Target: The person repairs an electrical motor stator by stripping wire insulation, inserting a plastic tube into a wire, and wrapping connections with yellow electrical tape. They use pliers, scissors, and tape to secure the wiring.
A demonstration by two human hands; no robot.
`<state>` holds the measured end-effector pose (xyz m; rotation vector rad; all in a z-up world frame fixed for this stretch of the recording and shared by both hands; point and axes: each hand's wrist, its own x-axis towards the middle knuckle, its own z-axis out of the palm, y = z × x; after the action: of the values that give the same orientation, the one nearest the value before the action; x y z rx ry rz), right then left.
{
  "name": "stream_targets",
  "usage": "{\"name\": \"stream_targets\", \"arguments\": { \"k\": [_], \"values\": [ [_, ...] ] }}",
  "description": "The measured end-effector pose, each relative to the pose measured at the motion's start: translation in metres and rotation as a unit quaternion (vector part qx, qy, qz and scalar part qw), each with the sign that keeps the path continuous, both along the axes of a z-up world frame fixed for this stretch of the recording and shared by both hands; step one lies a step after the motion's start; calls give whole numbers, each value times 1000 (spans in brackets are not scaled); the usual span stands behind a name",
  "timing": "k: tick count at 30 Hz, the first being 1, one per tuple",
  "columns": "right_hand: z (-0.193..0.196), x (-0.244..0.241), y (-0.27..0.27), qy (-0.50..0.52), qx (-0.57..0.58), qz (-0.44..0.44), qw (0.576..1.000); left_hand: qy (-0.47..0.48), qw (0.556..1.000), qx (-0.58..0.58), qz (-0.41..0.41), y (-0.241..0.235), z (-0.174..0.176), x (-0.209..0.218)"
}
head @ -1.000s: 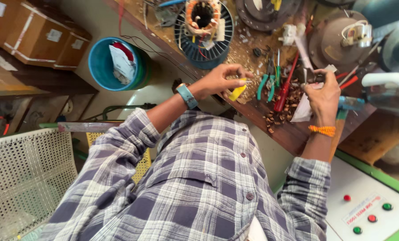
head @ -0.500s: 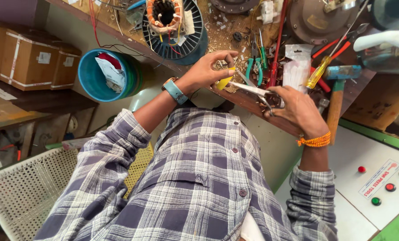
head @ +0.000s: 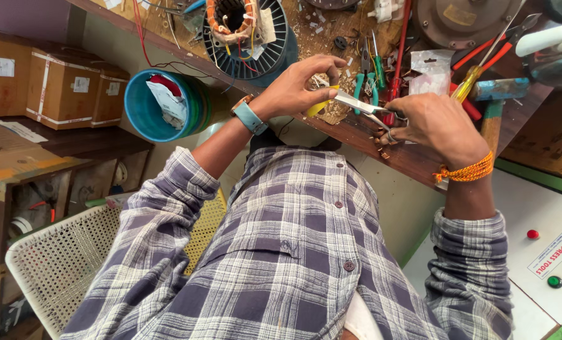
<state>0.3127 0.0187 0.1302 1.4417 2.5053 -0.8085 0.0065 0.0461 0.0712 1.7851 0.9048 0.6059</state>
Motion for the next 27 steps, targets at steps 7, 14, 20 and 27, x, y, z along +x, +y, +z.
{"name": "stream_targets", "arguments": {
  "k": [7, 14, 20, 27],
  "values": [
    [17, -4, 8, -42, -20, 14, 999, -4, 1000, -8, -11, 6, 6, 1],
    [21, 1, 4, -6, 0, 7, 1000, -27, 999, -8, -33, 15, 9, 6],
    [17, 2, 3, -51, -17, -11, 998, -8, 998, 36, -45, 17, 10, 9],
    [17, 4, 0, -53, -18, -19, 998, -5, 996, 67, -53, 17, 6, 11]
  ]
}}
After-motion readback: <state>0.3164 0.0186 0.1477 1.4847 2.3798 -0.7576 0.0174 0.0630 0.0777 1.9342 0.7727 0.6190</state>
